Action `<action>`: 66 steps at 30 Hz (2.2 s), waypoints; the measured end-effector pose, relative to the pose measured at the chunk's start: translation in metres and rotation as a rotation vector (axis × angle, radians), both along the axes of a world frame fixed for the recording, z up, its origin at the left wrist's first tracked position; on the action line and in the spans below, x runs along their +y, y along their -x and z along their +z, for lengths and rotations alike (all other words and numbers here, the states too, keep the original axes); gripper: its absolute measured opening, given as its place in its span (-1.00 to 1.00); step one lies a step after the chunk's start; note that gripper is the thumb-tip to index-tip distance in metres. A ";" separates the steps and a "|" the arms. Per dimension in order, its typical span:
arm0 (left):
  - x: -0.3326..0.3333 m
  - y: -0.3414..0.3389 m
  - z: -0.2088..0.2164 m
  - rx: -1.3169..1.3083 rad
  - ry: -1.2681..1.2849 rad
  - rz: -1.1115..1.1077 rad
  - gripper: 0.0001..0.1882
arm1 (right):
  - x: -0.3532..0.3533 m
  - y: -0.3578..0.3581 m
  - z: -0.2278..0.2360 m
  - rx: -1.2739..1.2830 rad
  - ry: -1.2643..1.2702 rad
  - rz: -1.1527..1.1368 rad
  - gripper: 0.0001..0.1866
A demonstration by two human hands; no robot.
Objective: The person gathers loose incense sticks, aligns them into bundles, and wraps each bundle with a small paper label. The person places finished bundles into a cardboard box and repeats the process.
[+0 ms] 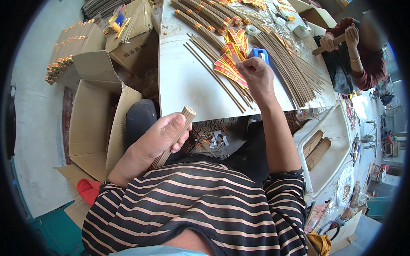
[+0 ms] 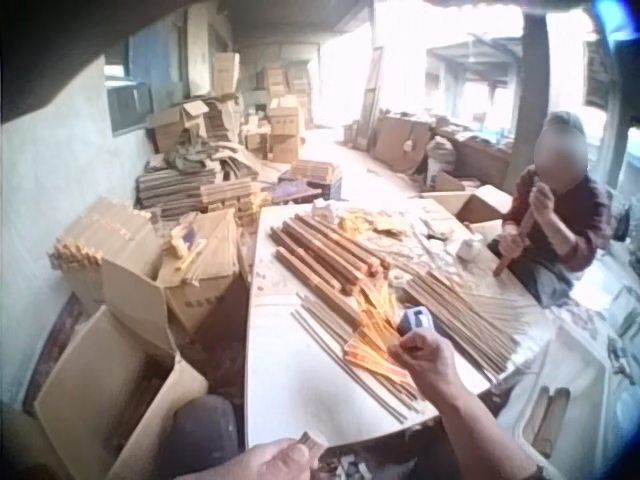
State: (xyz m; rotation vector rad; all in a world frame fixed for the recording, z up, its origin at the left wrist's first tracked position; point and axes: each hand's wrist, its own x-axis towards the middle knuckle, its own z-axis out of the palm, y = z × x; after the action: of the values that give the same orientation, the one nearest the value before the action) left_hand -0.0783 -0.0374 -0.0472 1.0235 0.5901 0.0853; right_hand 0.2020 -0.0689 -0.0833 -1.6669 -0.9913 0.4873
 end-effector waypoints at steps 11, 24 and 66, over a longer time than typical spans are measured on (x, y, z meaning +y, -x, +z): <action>-0.016 0.014 0.023 -0.115 -0.003 0.134 -0.36 | -0.076 0.103 0.010 0.209 -0.126 0.262 -0.91; -0.036 0.010 0.031 -0.135 0.012 0.014 -0.53 | -0.100 0.122 0.021 0.938 -0.001 0.676 -0.64; 0.008 -0.001 0.090 -0.235 -0.560 0.291 -0.42 | -0.020 0.065 -0.002 0.008 0.176 0.176 -0.73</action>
State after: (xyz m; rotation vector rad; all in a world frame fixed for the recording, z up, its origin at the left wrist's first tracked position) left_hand -0.0771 -0.0294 0.0428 1.4363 0.5045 0.6484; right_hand 0.1371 -0.0886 -0.0855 -1.7389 -1.1214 0.7148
